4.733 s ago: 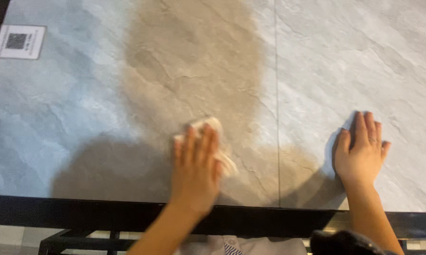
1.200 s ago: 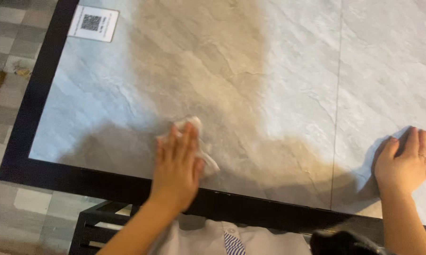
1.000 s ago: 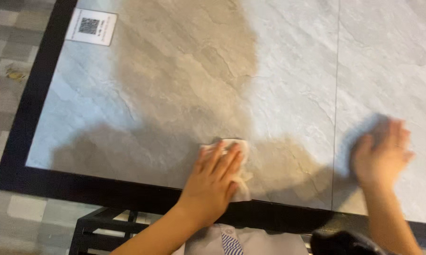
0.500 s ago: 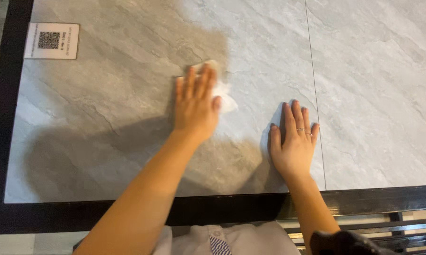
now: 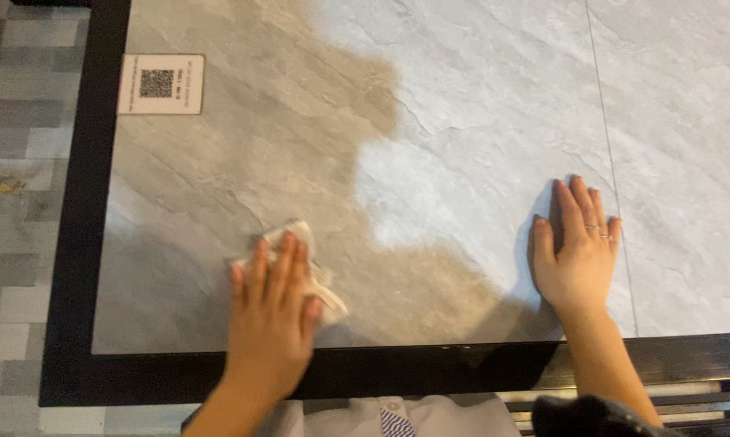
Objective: The person wipes a large gray marble-patterned tabletop with a white cloth, moving methodically across the surface. The person briefly pauses to adjust the cloth and continues wiping different sections of the table.
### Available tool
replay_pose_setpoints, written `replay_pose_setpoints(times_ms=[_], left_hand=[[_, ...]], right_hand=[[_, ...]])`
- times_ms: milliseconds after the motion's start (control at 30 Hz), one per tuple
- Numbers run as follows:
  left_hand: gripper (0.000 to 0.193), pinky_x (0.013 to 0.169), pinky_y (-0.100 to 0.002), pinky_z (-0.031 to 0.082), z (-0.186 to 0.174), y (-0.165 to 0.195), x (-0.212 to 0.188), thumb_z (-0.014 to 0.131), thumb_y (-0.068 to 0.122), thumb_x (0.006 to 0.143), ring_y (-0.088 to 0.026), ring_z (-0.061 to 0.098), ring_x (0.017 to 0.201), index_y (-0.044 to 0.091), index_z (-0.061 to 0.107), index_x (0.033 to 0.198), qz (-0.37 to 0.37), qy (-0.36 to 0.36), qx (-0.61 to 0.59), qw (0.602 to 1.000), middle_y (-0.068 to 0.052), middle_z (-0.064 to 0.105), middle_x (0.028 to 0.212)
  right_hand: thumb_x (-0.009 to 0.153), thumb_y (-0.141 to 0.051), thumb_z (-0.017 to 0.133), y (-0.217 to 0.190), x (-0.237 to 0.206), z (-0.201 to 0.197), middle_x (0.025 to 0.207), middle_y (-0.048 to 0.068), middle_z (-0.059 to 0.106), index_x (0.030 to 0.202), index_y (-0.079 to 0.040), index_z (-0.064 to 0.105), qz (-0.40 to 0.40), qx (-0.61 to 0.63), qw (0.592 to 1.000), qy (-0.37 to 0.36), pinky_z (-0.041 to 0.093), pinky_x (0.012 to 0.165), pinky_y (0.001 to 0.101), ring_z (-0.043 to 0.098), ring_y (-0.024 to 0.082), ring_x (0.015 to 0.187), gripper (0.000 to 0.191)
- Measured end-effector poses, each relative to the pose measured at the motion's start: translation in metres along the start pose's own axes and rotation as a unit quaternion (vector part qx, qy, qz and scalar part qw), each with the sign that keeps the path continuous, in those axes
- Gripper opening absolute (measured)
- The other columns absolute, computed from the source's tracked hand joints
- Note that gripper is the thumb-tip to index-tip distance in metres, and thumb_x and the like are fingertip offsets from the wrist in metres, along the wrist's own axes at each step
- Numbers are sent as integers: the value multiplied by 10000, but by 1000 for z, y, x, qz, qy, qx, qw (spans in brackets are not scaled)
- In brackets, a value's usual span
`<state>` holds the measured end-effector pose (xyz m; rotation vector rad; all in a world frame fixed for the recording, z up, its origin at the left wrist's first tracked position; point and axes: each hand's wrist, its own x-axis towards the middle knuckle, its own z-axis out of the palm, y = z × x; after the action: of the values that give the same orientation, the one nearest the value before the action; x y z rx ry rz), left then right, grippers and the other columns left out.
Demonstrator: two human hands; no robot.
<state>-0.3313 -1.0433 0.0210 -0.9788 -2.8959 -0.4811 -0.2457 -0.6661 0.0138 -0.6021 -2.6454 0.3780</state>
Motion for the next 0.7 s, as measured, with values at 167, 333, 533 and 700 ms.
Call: replay_pose_setpoints(times_ms=[167, 333, 533, 700], left_hand=[[641, 1225, -597, 85, 10, 23, 19, 338, 363, 1046, -379, 157, 1546, 27, 250, 1584, 106, -7, -40, 994, -154, 194, 1683], [658, 1255, -562, 122, 35, 57, 89, 430, 376, 1022, -349, 201, 1552, 52, 331, 1586, 180, -35, -74, 980, -103, 281, 1679], [669, 1228, -555, 80, 39, 49, 173, 392, 423, 1033, -343, 114, 1543, 103, 234, 1598, 156, -44, -8, 987, -68, 174, 1683], [668, 1249, -551, 34, 16, -22, 187, 344, 404, 1064, -336, 49, 1566, 121, 144, 1635, 39, -46, 10, 998, -53, 95, 1714]], right_hand=[[1015, -223, 573, -12, 1, 2, 1619, 173, 479, 1486, -64, 569, 3, -1, 1000, 4, 190, 1234, 633, 368, 407, 1534, 497], [1014, -229, 577, -20, -3, -3, 1609, 166, 479, 1488, -68, 572, 14, -1, 1000, 8, 203, 1243, 606, 371, 392, 1524, 501], [1001, -226, 584, -23, -8, -9, 1599, 146, 483, 1473, -77, 577, 21, 6, 1000, 6, 192, 1230, 595, 369, 362, 1520, 496], [1011, -226, 579, -27, -9, -10, 1603, 148, 486, 1472, -79, 577, 20, 3, 1000, 5, 200, 1234, 594, 376, 365, 1522, 484]])
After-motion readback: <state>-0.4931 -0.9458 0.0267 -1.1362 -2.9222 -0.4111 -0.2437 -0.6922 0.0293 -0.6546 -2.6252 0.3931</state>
